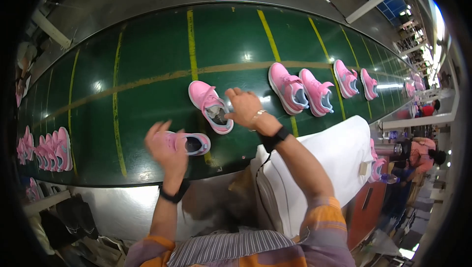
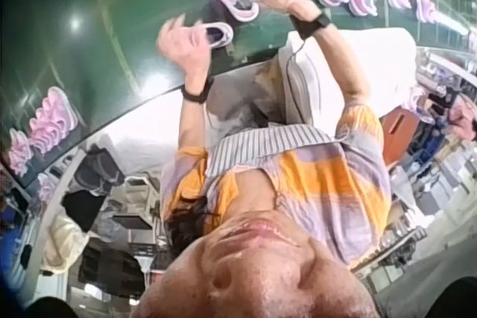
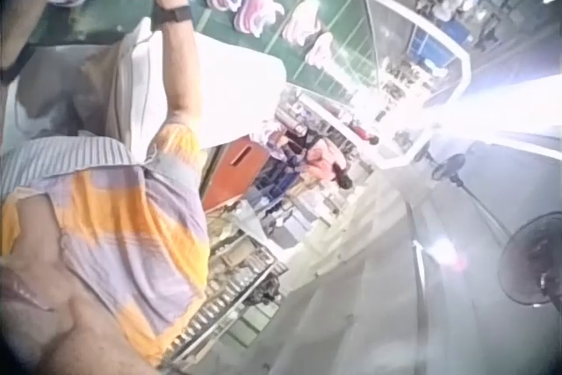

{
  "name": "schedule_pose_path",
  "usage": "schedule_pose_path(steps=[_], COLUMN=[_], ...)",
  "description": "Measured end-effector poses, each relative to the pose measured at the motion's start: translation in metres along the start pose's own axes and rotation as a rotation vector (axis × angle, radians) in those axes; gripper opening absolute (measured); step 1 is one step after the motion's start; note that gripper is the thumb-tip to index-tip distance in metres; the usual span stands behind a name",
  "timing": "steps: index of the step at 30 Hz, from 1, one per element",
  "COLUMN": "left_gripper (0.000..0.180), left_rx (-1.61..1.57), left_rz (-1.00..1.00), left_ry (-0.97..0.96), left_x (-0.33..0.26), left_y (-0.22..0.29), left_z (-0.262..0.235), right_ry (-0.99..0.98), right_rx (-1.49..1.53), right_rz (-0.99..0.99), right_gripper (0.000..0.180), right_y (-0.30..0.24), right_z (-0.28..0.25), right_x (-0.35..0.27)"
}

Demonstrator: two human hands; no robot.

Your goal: Cleaning and preparing pink sneakers on an assembly line by inserting paper/tissue and wiping them down.

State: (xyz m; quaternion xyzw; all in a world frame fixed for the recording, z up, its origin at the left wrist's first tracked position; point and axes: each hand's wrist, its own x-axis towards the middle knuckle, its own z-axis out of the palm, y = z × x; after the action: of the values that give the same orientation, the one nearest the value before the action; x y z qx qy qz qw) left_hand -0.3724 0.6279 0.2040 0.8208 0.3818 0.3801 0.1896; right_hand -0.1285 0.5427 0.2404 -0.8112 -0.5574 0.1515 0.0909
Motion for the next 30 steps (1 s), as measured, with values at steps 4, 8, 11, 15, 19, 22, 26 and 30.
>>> schedule_pose_path(steps=[4,8,11,15,19,22,26,30], left_gripper=[0.051,0.05,0.038,0.028,0.034,0.061,0.087,0.077], left_rx=[-0.106,-0.398,-0.269,-0.577,-0.881,-0.674,-0.407,-0.42], left_rz=[-0.519,-0.469,-0.224,-0.164,0.264,0.728,0.775,0.707], left_ry=[-0.009,-0.125,-0.332,-0.311,-0.912,-1.148,-1.358,-1.389], left_x=[-0.079,-0.084,-0.03,0.0,-0.056,-0.097,-0.125,-0.131], left_y=[-0.036,-0.049,-0.028,0.08,0.215,0.282,0.327,0.344], left_z=[-0.021,0.048,0.072,0.055,0.048,0.062,0.085,0.11], right_ry=[0.231,0.348,0.604,0.527,0.541,0.789,0.801,0.95], right_rx=[0.318,0.474,0.444,0.008,0.091,-0.051,-0.138,-0.018], right_rz=[0.005,0.229,0.458,0.808,1.023,1.052,0.954,0.569], right_gripper=[0.043,0.025,0.02,0.053,0.065,0.064,0.054,0.035], right_y=[0.021,0.048,0.074,0.119,0.157,0.195,0.222,0.168], right_z=[-0.089,-0.151,-0.164,-0.111,-0.022,-0.011,-0.032,0.004], right_x=[-0.105,-0.233,-0.327,-0.418,-0.456,-0.476,-0.461,-0.428])
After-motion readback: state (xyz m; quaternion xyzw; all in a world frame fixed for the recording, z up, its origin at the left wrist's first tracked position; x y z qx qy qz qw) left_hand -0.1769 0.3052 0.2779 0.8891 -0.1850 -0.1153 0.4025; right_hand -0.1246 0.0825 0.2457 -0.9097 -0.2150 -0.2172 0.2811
